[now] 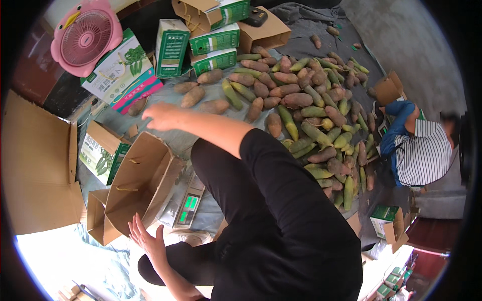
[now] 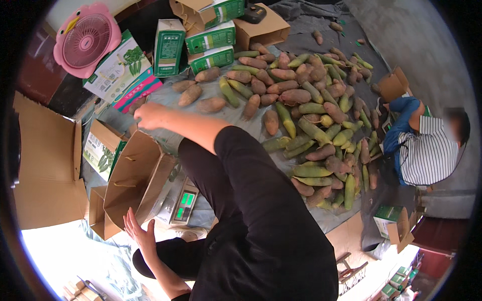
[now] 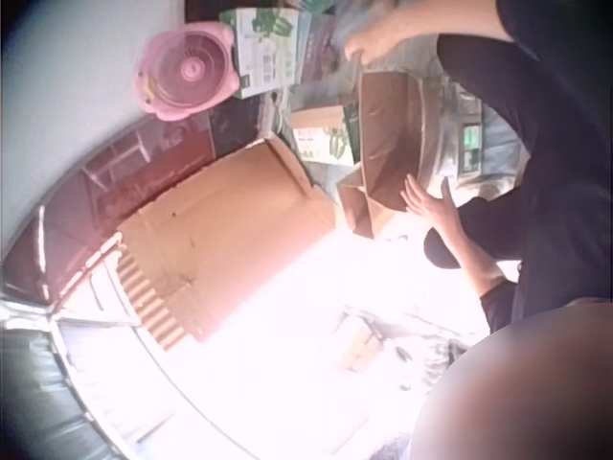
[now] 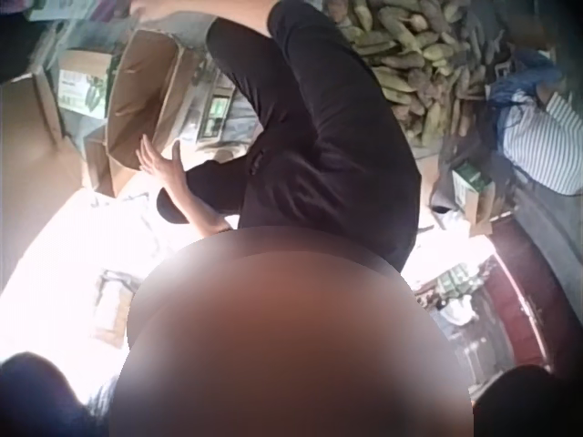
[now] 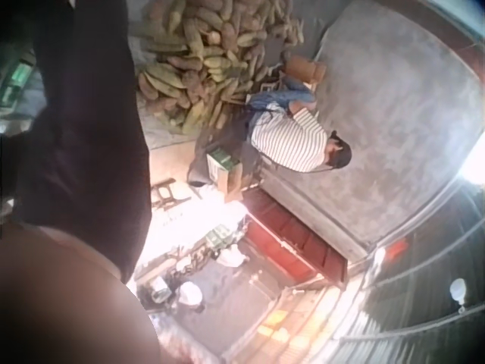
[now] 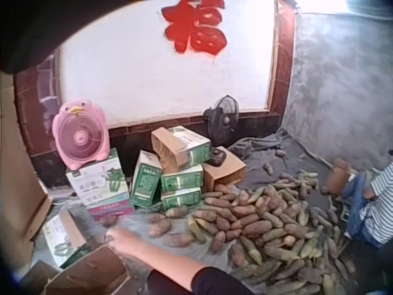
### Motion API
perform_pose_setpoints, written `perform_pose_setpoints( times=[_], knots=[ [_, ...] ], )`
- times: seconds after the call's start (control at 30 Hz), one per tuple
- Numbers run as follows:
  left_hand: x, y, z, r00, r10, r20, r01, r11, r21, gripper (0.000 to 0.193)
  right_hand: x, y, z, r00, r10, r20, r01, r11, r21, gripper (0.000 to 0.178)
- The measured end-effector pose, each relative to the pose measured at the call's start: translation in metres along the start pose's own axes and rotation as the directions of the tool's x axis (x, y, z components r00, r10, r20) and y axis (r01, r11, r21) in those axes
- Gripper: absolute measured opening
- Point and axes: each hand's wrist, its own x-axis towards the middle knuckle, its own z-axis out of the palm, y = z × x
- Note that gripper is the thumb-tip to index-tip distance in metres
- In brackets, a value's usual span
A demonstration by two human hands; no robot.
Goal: Weighing and packing sweet potatoes into cardboard boxes.
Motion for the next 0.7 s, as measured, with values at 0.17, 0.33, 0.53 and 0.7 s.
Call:
perform_pose_setpoints(
  times=[0.17, 0.33, 0.53, 0.7],
  knots=[
    [0.014, -0.004, 0.018, 0.997, -0.001, 0.079, -0.002, 0.999, 0.035, 0.079, -0.077, 0.114, -0.022, 0.933, 0.231, -0.275, -0.167, 0.957, 0.236, 0.028],
    [0.032, -0.009, 0.032, 0.997, 0.014, 0.070, -0.019, 0.997, 0.070, 0.073, -0.220, 0.222, -0.003, 0.736, 0.603, -0.309, -0.618, 0.784, 0.058, 0.022],
    [0.050, -0.007, 0.047, 0.997, 0.030, 0.075, -0.037, 0.995, 0.092, 0.057, -0.370, 0.258, -0.008, 0.336, 0.861, -0.383, -0.942, 0.319, -0.109, 0.025],
    [0.051, -0.028, 0.053, 0.995, 0.028, 0.092, -0.044, 0.984, 0.174, 0.030, -0.442, 0.253, -0.048, 0.125, 0.875, -0.468, -0.988, 0.070, -0.134, 0.023]
  ],
)
